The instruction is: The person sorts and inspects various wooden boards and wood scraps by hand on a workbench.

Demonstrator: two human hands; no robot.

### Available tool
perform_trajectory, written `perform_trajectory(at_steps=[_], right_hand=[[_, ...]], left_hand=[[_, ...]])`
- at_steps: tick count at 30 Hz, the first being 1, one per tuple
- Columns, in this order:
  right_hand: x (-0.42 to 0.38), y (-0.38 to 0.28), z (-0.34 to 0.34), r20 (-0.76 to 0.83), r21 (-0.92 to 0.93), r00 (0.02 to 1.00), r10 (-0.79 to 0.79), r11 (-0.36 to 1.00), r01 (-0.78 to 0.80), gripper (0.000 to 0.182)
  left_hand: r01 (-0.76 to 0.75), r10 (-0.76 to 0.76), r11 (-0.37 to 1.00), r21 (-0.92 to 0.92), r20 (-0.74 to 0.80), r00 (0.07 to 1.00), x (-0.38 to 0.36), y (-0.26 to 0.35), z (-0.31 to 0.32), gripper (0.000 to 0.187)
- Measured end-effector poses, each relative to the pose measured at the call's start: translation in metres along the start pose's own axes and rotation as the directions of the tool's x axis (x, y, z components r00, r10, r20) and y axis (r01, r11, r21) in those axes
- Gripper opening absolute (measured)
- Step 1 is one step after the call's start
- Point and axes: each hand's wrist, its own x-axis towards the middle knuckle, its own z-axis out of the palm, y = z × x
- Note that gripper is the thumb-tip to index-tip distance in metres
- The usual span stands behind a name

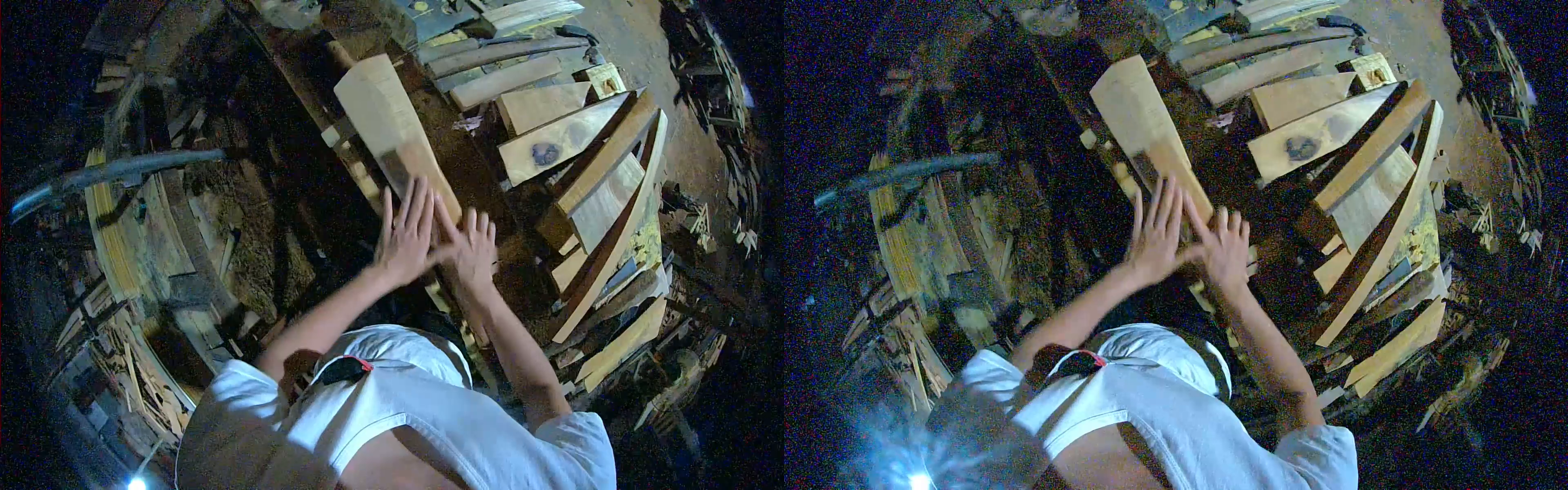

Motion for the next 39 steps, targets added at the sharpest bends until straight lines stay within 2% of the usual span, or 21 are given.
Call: perform_trajectory(at_steps=[1, 2, 3, 7, 8, 10, 14, 16, 18, 20, 22, 25, 27, 31, 33, 34, 35, 36, 37, 38, 39], right_hand=[[0.029, -0.006, -0.012, 0.080, 0.059, 0.996, 0.047, 0.997, -0.052, 0.087], [0.057, -0.012, -0.019, 0.019, 0.100, 0.998, 0.064, 0.993, -0.065, 0.090], [0.084, -0.015, -0.013, -0.008, 0.120, 0.996, 0.089, 0.989, -0.087, 0.085], [0.186, -0.010, 0.014, -0.263, 0.063, 0.965, -0.006, 0.998, 0.024, 0.078], [0.208, -0.008, 0.025, -0.308, 0.018, 0.951, -0.021, 0.999, 0.028, 0.076], [0.232, -0.006, 0.033, -0.323, 0.099, 0.946, -0.018, 0.994, 0.052, 0.075], [0.224, -0.002, 0.041, -0.291, 0.118, 0.957, 0.002, 0.992, 0.034, 0.056], [0.179, -0.004, 0.032, -0.133, 0.044, 0.989, 0.063, 0.997, -0.058, 0.060], [0.112, 0.001, 0.021, -0.104, 0.182, 0.990, 0.100, 0.980, -0.080, 0.064], [0.045, 0.004, 0.009, -0.016, 0.037, 0.998, 0.068, 0.997, -0.067, 0.069], [-0.016, 0.011, 0.006, -0.115, 0.038, 0.993, -0.001, 0.999, 0.005, 0.080], [-0.063, 0.011, -0.005, 0.019, -0.049, 1.000, -0.010, 0.999, 0.011, 0.079], [-0.063, 0.010, -0.013, 0.177, -0.051, 0.984, 0.006, 0.999, 0.003, 0.077], [-0.020, 0.007, -0.011, 0.037, -0.025, 0.999, -0.032, 0.999, 0.033, 0.075], [0.029, -0.004, -0.017, 0.159, -0.004, 0.987, 0.024, 1.000, -0.024, 0.081], [0.052, -0.004, 0.002, 0.027, 0.000, 0.999, 0.018, 1.000, -0.018, 0.084], [0.084, -0.012, -0.004, 0.060, 0.014, 0.996, 0.059, 0.998, -0.059, 0.084], [0.107, -0.008, 0.018, -0.050, 0.047, 0.999, 0.018, 0.999, -0.016, 0.103], [0.137, -0.013, 0.020, -0.189, -0.059, 0.981, -0.031, 0.998, 0.020, 0.075], [0.160, -0.015, 0.013, -0.212, -0.083, 0.974, -0.085, 0.994, 0.069, 0.050], [0.189, -0.017, 0.027, -0.273, -0.001, 0.962, -0.005, 1.000, 0.005, 0.029]], left_hand=[[0.007, -0.006, 1.000, 0.018, -0.058, 0.998, 0.019, -0.016, 0.000, 0.102], [-0.018, 0.013, 0.999, -0.039, -0.121, 0.993, 0.037, -0.034, -0.002, 0.098], [-0.010, 0.014, 1.000, 0.023, -0.164, 0.986, 0.056, -0.052, -0.005, 0.093], [-0.026, 0.053, 0.996, 0.086, -0.340, 0.939, 0.129, -0.126, -0.022, 0.090], [-0.012, 0.063, 0.989, 0.149, -0.340, 0.938, 0.141, -0.140, -0.027, 0.088], [0.008, 0.052, 0.985, 0.174, -0.338, 0.940, 0.164, -0.161, -0.029, 0.094], [0.032, 0.024, 0.984, 0.177, -0.306, 0.952, 0.158, -0.145, -0.031, 0.089], [0.008, 0.056, 0.973, 0.232, -0.268, 0.962, 0.130, -0.115, -0.019, 0.092], [-0.025, 0.078, 0.970, 0.243, -0.212, 0.974, 0.089, -0.074, -0.009, 0.091], [-0.066, 0.089, 0.971, 0.228, -0.093, 0.992, 0.044, -0.030, -0.007, 0.097], [-0.099, 0.106, 0.989, 0.113, -0.056, 0.993, 0.002, 0.002, 0.008, 0.103], [-0.115, 0.115, 0.993, -0.009, 0.020, 0.993, -0.042, 0.033, 0.012, 0.102], [-0.106, 0.107, 0.994, -0.031, 0.031, 0.994, -0.045, 0.035, 0.013, 0.103], [-0.049, 0.046, 0.995, -0.092, -0.036, 0.998, -0.017, 0.013, 0.006, 0.102], [-0.013, 0.012, 1.000, -0.008, -0.107, 0.994, 0.015, -0.018, 0.004, 0.101], [-0.012, 0.007, 1.000, -0.026, -0.189, 0.982, 0.033, -0.036, 0.003, 0.097], [0.050, -0.036, 0.996, 0.071, -0.186, 0.982, 0.052, -0.052, 0.003, 0.095], [0.042, -0.038, 0.999, 0.015, -0.201, 0.979, 0.070, -0.067, -0.010, 0.094], [0.063, -0.067, 0.998, -0.021, -0.316, 0.946, 0.091, -0.087, -0.004, 0.095], [-0.037, -0.038, 0.986, -0.164, -0.428, 0.903, 0.112, -0.111, 0.002, 0.093], [-0.019, -0.050, 0.988, -0.156, -0.428, 0.903, 0.127, -0.127, -0.006, 0.092]])
